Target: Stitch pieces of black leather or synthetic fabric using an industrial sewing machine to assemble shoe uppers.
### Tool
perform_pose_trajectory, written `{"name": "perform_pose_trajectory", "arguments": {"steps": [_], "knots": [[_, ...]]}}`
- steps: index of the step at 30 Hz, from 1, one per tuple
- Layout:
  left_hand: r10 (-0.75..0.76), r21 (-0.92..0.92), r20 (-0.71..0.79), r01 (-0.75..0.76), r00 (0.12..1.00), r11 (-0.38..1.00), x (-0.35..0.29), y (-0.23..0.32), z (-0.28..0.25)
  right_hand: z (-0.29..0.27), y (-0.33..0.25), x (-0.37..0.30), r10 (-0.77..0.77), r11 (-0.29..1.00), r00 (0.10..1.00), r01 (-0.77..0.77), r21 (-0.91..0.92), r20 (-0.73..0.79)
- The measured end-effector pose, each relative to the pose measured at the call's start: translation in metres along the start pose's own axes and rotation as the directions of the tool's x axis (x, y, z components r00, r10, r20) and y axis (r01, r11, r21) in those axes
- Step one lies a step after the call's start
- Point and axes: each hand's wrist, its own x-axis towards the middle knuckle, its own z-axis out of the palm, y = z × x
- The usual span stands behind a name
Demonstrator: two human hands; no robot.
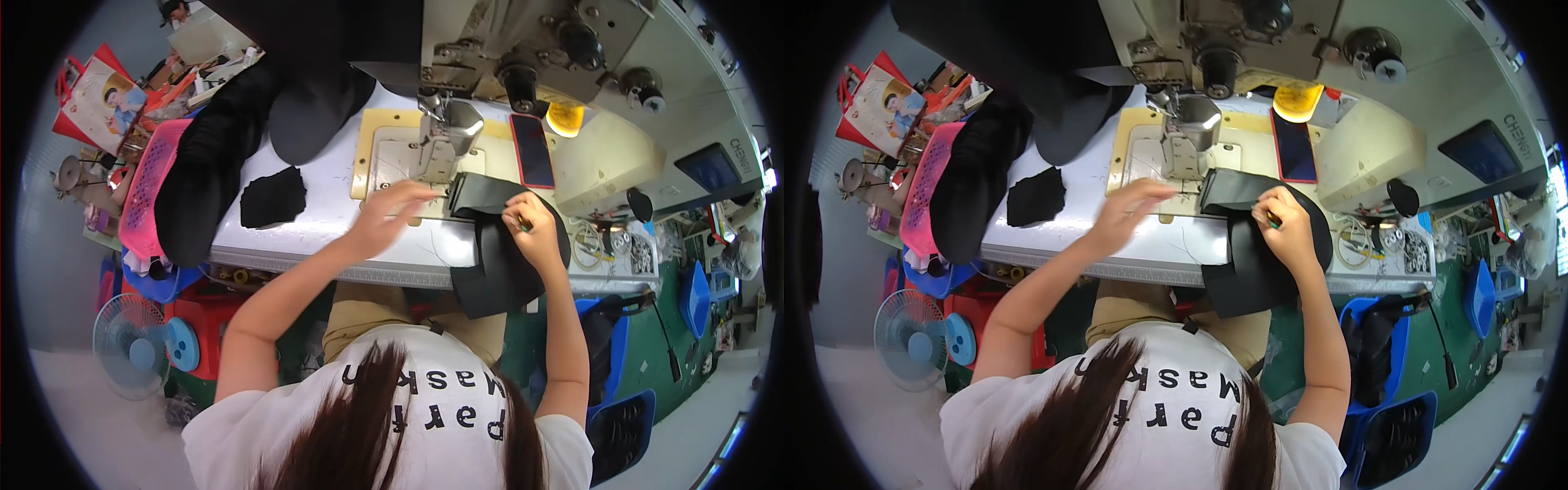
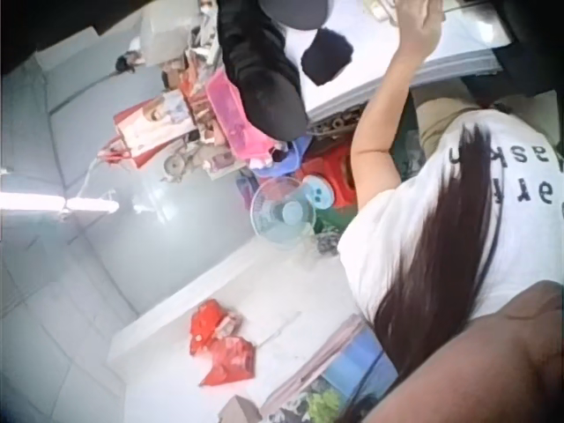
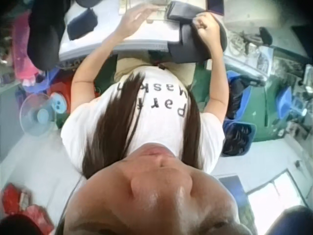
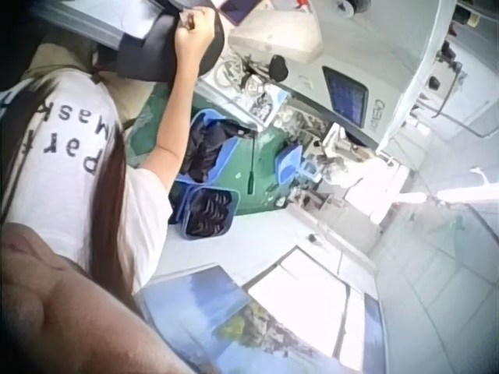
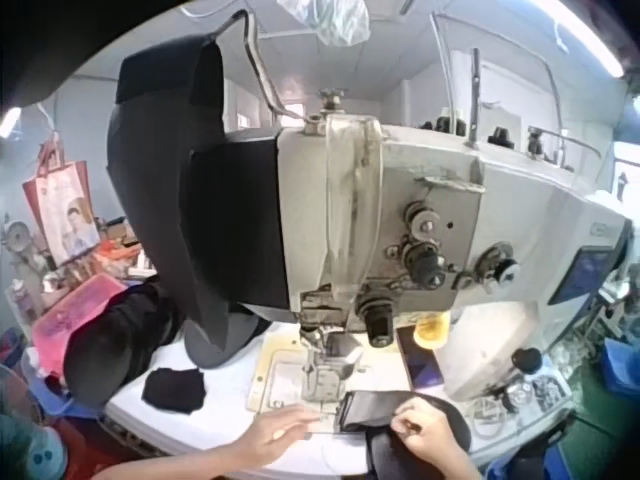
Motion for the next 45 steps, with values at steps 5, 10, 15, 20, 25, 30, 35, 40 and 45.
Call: {"name": "perform_pose_trajectory", "arguments": {"steps": [5,10,15,20,25,30,35,40,45], "knots": [[-0.148,-0.334,0.348,0.270,0.926,0.903,0.073,-0.055,0.075,-0.018,-0.012,0.001,-0.054,0.998,0.999,0.054,0.042,0.000],[0.136,0.229,0.537,-0.298,0.833,0.927,0.059,-0.033,0.100,-0.122,-0.090,-0.036,-0.129,0.980,0.951,0.080,-0.180,-0.282],[0.175,0.383,0.493,-0.393,0.852,0.836,0.037,-0.018,0.120,-0.142,-0.136,-0.052,-0.297,0.955,0.469,0.149,-0.257,-0.831],[0.254,0.295,0.338,-0.359,0.906,0.886,0.013,-0.021,0.075,-0.144,-0.123,-0.029,-0.178,0.948,0.892,0.042,-0.315,-0.415],[-0.071,0.623,0.018,0.044,0.997,0.781,-0.015,-0.039,-0.069,-0.125,-0.089,-0.008,-0.030,0.969,0.985,-0.012,-0.246,-0.168],[-0.383,0.928,-0.070,0.202,0.921,0.315,-0.062,-0.031,-0.177,-0.083,-0.068,0.043,-0.081,0.974,0.996,0.069,-0.216,-0.045],[-0.389,0.896,-0.011,0.182,0.921,0.406,-0.066,-0.046,-0.190,-0.044,-0.079,0.075,-0.143,0.970,0.989,0.148,-0.191,0.038],[-0.255,0.841,0.003,0.135,0.967,0.523,-0.058,-0.045,-0.190,-0.027,-0.071,0.081,-0.217,0.973,0.976,0.215,-0.081,-0.022],[-0.392,0.506,-0.104,0.388,0.914,0.770,-0.054,-0.017,-0.220,-0.010,-0.064,0.088,-0.141,0.987,0.989,0.139,0.078,0.032]]}}
